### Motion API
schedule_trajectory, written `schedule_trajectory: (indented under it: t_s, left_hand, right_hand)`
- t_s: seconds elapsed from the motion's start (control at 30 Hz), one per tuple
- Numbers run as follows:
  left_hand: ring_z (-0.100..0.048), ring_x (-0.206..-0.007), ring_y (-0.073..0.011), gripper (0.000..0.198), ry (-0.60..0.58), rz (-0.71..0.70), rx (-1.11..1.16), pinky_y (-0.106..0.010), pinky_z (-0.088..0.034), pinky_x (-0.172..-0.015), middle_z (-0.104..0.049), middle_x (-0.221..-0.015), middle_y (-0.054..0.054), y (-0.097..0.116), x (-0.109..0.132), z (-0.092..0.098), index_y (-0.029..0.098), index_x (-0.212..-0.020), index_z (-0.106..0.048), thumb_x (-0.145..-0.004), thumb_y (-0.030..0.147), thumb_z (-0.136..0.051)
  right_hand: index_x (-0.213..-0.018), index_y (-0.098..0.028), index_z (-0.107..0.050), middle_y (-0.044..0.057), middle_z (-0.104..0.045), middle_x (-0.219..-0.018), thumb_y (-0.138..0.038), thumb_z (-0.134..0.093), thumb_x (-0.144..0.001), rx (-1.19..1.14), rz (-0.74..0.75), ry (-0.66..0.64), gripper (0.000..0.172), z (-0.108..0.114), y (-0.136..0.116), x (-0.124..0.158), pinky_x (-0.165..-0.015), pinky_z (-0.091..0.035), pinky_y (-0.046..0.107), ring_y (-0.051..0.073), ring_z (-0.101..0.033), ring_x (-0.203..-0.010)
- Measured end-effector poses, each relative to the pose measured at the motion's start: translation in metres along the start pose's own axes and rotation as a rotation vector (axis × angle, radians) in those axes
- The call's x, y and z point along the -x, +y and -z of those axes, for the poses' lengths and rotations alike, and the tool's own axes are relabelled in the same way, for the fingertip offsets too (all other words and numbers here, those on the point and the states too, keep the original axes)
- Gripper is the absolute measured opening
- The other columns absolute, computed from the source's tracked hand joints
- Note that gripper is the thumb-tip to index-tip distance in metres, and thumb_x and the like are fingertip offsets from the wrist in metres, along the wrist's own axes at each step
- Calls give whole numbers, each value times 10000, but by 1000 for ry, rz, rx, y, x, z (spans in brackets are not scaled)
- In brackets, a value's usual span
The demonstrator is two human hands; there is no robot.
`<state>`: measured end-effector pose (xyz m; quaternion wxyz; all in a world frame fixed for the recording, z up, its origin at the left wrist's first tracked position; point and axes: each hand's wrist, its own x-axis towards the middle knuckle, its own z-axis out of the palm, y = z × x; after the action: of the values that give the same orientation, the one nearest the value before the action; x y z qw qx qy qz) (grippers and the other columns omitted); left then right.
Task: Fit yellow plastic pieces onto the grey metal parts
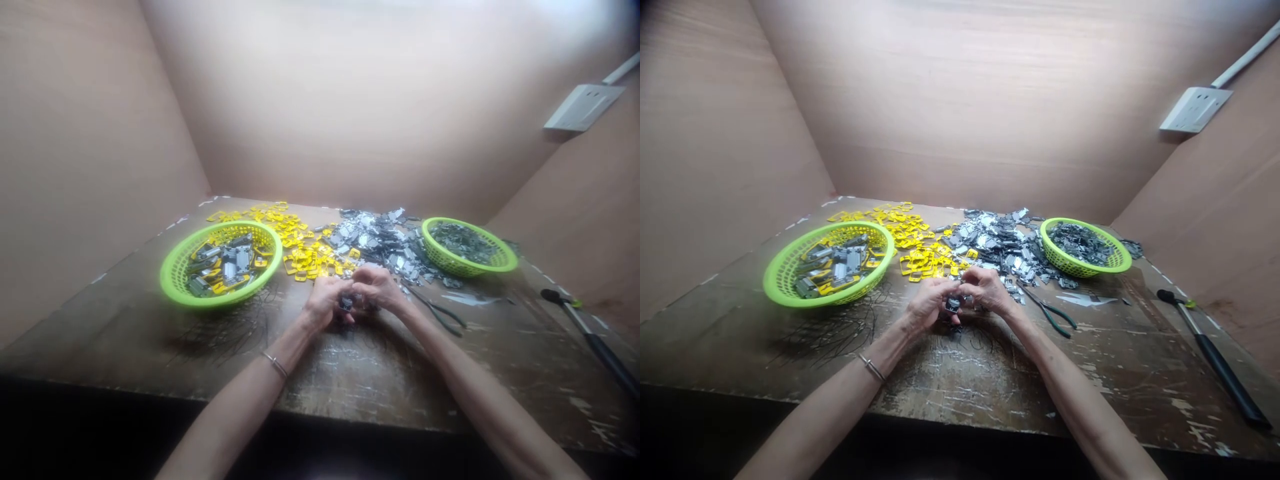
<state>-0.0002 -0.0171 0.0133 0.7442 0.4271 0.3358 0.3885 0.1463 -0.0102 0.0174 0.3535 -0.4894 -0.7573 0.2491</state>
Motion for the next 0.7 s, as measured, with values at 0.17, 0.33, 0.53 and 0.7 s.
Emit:
schedule_trajectory:
  t_s: [0.17,0.33,0.53,0.7]
  left_hand:
    - [-500,-381,-140,177,53,71,47,-283,-407,-311,-534,-522,-49,1,-2,4,72,-613,-496,-568,225,-574]
    - [-498,-380,-141,106,116,65,115,-285,-405,-308,-533,-508,-46,5,-4,7,106,-609,-441,-615,188,-507]
    - [-497,-376,-139,105,101,55,110,-295,-415,-315,-529,-510,-39,3,-4,8,111,-611,-423,-616,181,-501]
    - [-492,-369,-133,106,111,52,100,-286,-411,-312,-526,-506,-32,2,-5,7,114,-625,-422,-607,182,-502]
  right_hand:
    - [-771,-134,-568,0,-542,-638,-356,-531,-668,135,92,-102,248,12,-1,-9,-511,-367,204,93,-469,-558]
    - [-977,-157,-518,72,-535,-1003,-209,-403,-761,503,189,35,250,32,12,-38,-688,-352,275,171,-452,-870]
    - [-999,-214,-506,37,-534,-1037,-17,-393,-676,921,446,-305,394,29,37,-64,-746,-237,327,197,-359,-960]
    - [-943,-155,-523,80,-557,-834,-89,-405,-716,1031,487,-374,265,33,42,-69,-716,-214,312,188,-372,-845]
